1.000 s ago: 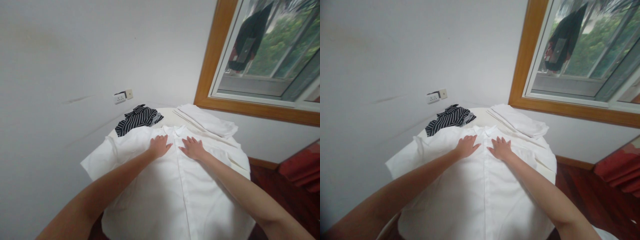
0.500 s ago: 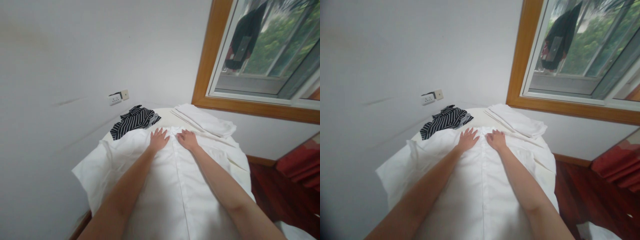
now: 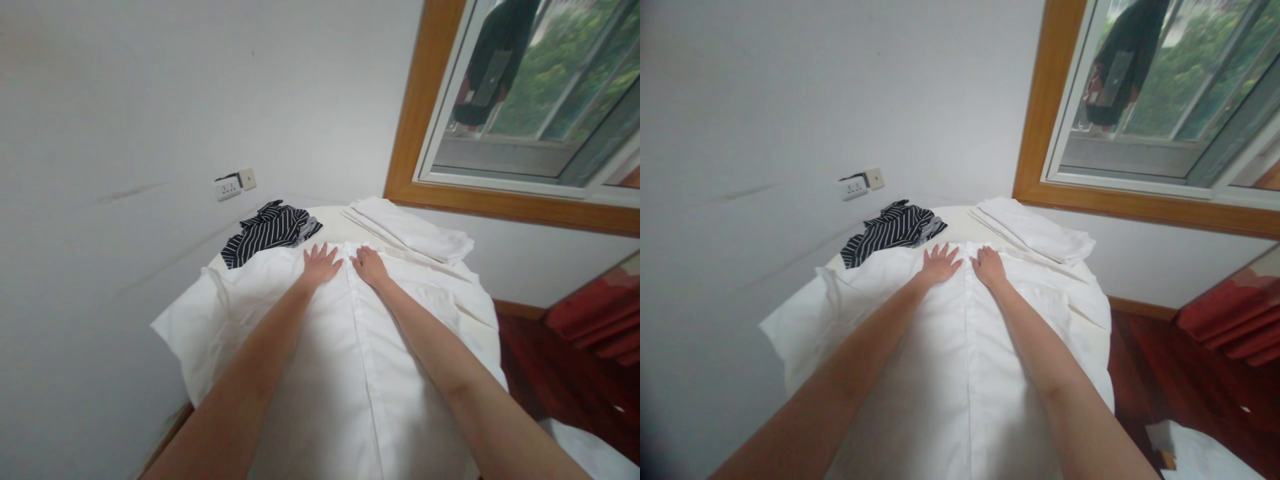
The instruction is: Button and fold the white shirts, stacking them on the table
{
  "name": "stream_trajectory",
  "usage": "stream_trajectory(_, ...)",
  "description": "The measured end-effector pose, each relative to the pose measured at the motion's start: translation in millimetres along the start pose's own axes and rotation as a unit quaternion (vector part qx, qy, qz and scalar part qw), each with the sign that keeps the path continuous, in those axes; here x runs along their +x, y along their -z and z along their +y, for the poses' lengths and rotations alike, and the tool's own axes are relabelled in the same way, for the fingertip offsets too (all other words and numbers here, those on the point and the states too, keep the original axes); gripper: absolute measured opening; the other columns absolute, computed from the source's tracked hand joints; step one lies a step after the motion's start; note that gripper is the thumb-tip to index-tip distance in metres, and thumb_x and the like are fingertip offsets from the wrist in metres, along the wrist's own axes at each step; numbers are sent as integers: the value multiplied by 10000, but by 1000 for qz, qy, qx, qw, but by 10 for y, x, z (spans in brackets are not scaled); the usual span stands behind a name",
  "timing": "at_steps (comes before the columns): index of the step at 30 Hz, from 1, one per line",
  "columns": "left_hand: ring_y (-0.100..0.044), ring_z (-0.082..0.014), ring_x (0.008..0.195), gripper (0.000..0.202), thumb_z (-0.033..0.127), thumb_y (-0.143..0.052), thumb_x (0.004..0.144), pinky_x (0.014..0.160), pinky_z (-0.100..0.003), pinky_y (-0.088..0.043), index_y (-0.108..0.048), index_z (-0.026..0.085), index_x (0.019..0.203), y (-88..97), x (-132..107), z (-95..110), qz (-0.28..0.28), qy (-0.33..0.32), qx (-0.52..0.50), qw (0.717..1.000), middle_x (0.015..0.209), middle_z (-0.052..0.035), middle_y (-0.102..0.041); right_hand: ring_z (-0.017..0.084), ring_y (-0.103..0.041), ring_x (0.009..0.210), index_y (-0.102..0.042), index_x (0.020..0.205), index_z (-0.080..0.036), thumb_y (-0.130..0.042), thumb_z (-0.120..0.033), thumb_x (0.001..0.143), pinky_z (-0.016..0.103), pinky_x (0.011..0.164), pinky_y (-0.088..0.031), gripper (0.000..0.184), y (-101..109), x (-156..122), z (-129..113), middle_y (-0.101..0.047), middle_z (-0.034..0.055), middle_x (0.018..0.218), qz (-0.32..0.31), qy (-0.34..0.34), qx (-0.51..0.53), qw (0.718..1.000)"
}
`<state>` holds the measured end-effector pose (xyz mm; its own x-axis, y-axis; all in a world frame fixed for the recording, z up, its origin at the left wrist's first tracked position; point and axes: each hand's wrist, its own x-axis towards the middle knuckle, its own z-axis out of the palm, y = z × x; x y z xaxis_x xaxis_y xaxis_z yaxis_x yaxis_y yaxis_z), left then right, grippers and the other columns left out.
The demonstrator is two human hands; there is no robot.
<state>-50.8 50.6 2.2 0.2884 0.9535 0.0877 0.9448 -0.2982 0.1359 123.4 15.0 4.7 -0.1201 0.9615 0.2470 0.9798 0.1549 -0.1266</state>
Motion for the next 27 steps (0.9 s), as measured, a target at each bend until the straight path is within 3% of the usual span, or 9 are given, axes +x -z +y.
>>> stream_trajectory(4, -190, -346, 1435, 609, 583, -288, 919, 1145, -589, -105, -415, 278, 1431, -53, 24, -6, 85, -29, 12, 996, 1553, -81, -281, 242, -66, 1464, -195, 1523, -175, -141, -562, 957, 513, 1147, -88, 688, -65, 131, 26, -115, 89, 1593, -94, -56, -12, 994)
stream_trajectory(7, -245, -321, 1421, 586, 545, -389, 908, 1164, -519, -157, -466, 229, 1395, -69, 11, -26, 175, -46, 12, 983, 1525, -95, -341, 236, -10, 1467, -149, 1529, -253, -108, -595, 947, 582, 1125, -44, 677, -55, 194, 35, -49, 59, 1601, -118, -58, -6, 991)
stream_trajectory(9, -333, -270, 1386, 531, 462, -397, 930, 1164, -442, -220, -478, 192, 1380, -70, 6, -39, 201, -90, 4, 975, 1479, -100, -420, 241, -29, 1466, -182, 1521, -274, -134, -626, 937, 590, 1119, -44, 684, -40, 216, 32, -72, 65, 1600, -107, -46, 6, 993)
stream_trajectory(12, -467, -198, 1292, 445, 308, -308, 974, 1132, -360, -303, -529, 142, 1323, -85, 37, -57, 173, -147, -5, 974, 1365, -100, -554, 251, -136, 1451, -304, 1482, -290, -181, -633, 937, 580, 1116, -83, 655, -9, 214, 13, -213, 73, 1576, -62, -29, 23, 997)
stream_trajectory(16, -436, -196, 1326, 444, 271, -264, 990, 1134, -362, -304, -529, 138, 1320, -133, 133, -75, 137, -114, -4, 984, 1398, -88, -523, 242, -416, 1301, -566, 1299, -216, -225, -458, 987, 442, 1088, -233, 522, 30, 163, 13, -555, 119, 1348, 35, -46, 28, 998)
stream_trajectory(18, -417, -195, 1342, 454, 287, -241, 998, 1134, -363, -305, -518, 158, 1333, -152, 178, -74, 117, -91, -6, 989, 1418, -69, -503, 243, -499, 1204, -641, 1196, -173, -284, -377, 976, 377, 1032, -305, 466, 30, 141, 42, -620, 145, 1240, 57, -81, 22, 995)
stream_trajectory(21, -400, -207, 1354, 461, 327, -249, 997, 1135, -374, -306, -502, 172, 1350, -163, 220, -65, 105, -75, -5, 992, 1436, -61, -482, 253, -482, 1225, -599, 1254, -198, -362, -398, 946, 378, 1019, -328, 437, -10, 145, 98, -555, 123, 1340, 49, -109, 11, 993)
stream_trajectory(27, -343, -227, 1389, 476, 354, -291, 980, 1152, -417, -273, -441, 198, 1404, -151, 271, -98, 82, -87, 14, 993, 1494, -67, -397, 276, -136, 1449, -244, 1511, -194, -176, -532, 964, 502, 1132, -131, 646, -101, 251, 135, -147, 102, 1589, -83, -104, 7, 991)
